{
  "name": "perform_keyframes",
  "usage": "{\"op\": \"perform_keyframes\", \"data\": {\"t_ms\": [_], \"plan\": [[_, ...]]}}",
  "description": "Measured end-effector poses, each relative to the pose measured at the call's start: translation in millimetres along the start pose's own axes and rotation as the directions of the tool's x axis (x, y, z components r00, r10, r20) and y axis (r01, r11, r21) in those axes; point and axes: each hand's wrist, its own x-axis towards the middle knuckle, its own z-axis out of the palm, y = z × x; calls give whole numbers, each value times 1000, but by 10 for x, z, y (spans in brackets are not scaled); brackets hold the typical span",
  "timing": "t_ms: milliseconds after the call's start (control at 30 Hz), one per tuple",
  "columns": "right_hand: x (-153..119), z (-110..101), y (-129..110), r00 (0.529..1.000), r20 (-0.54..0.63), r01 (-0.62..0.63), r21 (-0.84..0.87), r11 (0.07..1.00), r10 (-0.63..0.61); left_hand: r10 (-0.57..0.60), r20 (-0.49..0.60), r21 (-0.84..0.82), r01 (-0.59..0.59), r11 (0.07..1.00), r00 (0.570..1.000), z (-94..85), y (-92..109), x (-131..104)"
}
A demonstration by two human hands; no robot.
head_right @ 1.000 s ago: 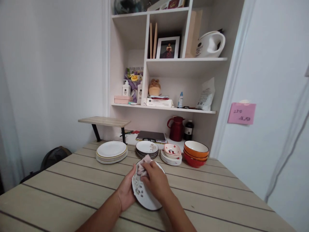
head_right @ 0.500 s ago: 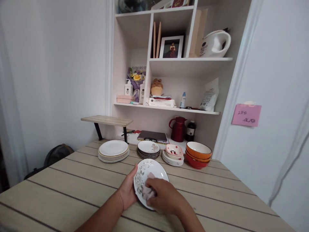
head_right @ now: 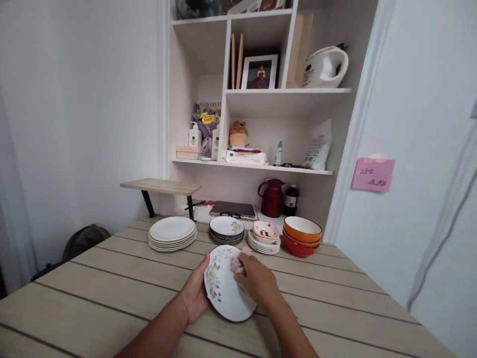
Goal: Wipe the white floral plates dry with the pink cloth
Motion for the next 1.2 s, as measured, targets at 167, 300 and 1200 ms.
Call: {"op": "perform_keyframes", "data": {"t_ms": [167,300,1200], "plan": [[-178,-159,-19,965,240,100,49,994,-109,-1,-26,4,1,1000,1000,8,-7,-3],[-276,-180,-198,911,322,193,217,957,-257,4,-34,4,-3,1000,999,-15,-8,6],[-309,-203,-140,894,363,202,192,960,-261,-28,-15,22,28,999,999,17,5,-6]]}}
